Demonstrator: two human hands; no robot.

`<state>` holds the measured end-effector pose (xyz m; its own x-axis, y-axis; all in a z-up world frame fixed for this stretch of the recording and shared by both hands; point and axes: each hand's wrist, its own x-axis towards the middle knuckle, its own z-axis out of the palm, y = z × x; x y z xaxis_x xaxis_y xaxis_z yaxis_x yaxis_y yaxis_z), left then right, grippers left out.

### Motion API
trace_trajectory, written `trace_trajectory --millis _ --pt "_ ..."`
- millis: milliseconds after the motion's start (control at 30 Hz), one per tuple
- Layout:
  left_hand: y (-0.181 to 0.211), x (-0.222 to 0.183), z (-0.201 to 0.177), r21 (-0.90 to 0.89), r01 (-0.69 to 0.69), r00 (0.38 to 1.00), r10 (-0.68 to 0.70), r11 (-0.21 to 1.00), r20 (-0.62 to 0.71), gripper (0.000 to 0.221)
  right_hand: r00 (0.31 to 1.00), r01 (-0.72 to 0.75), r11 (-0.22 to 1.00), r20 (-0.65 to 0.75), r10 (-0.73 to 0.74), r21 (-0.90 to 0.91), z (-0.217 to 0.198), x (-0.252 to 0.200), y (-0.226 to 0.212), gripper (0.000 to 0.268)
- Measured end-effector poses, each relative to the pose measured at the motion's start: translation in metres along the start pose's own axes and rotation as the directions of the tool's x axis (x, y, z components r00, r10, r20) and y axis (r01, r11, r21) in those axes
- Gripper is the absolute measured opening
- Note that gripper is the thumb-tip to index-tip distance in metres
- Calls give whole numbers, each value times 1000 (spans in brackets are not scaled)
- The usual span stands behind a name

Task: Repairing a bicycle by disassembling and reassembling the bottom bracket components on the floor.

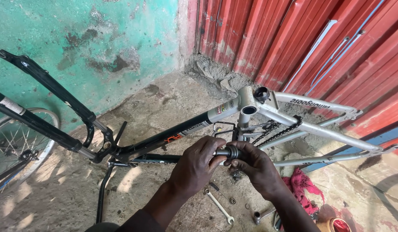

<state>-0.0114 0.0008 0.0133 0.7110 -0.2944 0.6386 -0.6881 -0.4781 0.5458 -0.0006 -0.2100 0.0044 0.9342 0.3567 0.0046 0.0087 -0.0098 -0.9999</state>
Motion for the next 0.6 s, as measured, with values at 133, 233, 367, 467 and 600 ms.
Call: trace_trajectory --millis 133,233,367,467,600 --pt "-8 1 4 -33 -25 998 23 999 -50 44 1000 -22 977 24 17 210 -3 0 9 48" --pt "-4 7 -1 -137 51 991 -66 989 -113 45 999 12 965 45 -25 261 -3 -1 11 48" --pt "0 9 -3 -369 184 968 -234 911 -96 36 998 -5 916 53 -18 401 2 -3 13 52" --pt "-3 8 1 -427 266 949 -313 864 -43 23 997 -5 901 66 -26 434 4 -3 14 51" --pt "-1 12 -2 -360 489 865 -494 794 87 20 997 5 902 69 -38 431 4 -1 19 47"
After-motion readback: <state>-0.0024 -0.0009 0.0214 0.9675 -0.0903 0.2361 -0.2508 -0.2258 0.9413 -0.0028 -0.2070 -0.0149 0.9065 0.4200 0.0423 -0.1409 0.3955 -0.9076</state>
